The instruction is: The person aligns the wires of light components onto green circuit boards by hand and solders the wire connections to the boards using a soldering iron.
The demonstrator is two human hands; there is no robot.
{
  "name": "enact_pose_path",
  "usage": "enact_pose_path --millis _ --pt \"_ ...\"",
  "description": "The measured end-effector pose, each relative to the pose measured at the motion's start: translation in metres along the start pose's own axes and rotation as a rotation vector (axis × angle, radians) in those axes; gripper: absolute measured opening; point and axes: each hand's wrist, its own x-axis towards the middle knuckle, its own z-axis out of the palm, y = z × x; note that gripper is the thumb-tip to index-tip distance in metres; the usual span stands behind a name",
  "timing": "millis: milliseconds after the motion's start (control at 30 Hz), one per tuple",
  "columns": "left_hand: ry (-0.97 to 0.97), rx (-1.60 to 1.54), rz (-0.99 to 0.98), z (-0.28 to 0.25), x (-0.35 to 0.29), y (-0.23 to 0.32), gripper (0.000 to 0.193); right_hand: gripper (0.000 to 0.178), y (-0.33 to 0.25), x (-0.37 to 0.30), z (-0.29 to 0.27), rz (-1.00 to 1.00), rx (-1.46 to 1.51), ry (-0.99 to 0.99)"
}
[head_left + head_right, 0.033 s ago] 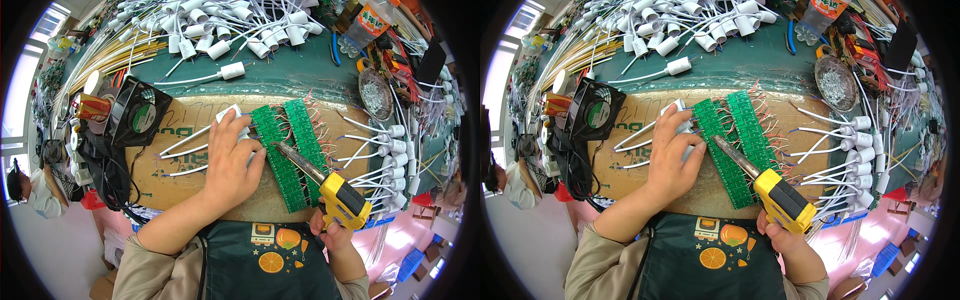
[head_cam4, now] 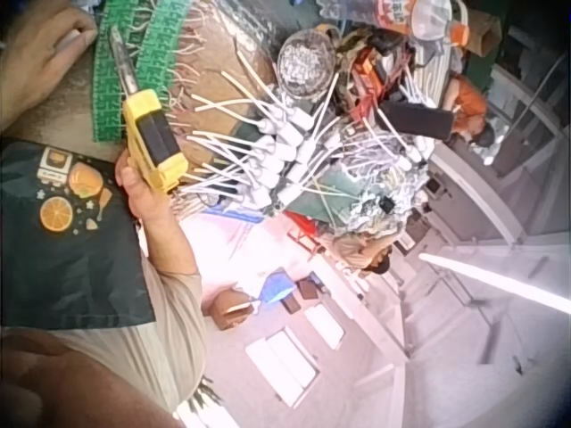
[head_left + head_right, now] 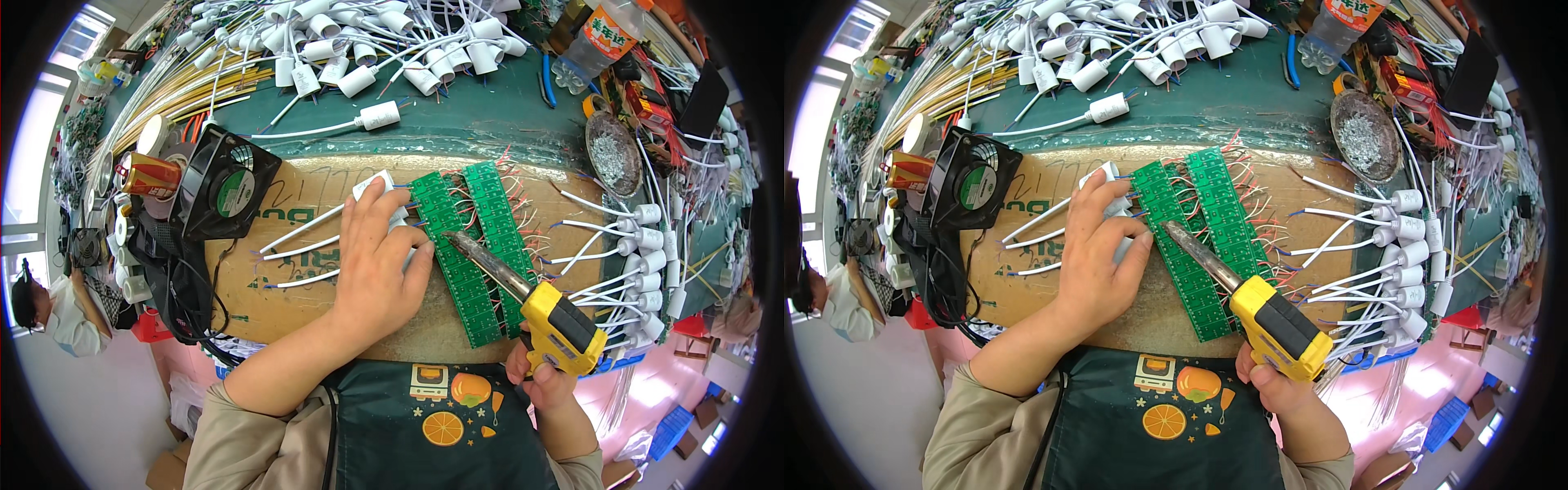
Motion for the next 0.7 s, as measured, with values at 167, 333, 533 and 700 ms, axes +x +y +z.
enact_pose_path --millis 167,333,533,700 --pt "0.007 0.028 -0.008 0.0022 0.0006 -0.0012 0.009 0.083 0.0015 0.0005 -0.0012 0.011 0.006 -0.008" --pt "0.017 0.040 -0.016 0.0047 0.0041 -0.0006 0.010 0.082 0.0014 0.0024 -0.0006 0.006 0.000 -0.023" --pt "0.018 0.057 -0.012 0.0049 0.0064 -0.0007 0.011 0.059 -0.0004 0.0044 -0.0027 0.013 -0.071 -0.076" --pt "0.029 0.055 -0.005 0.0068 0.0059 -0.0020 0.011 0.061 0.0003 0.0057 -0.0041 0.001 -0.102 -0.105"
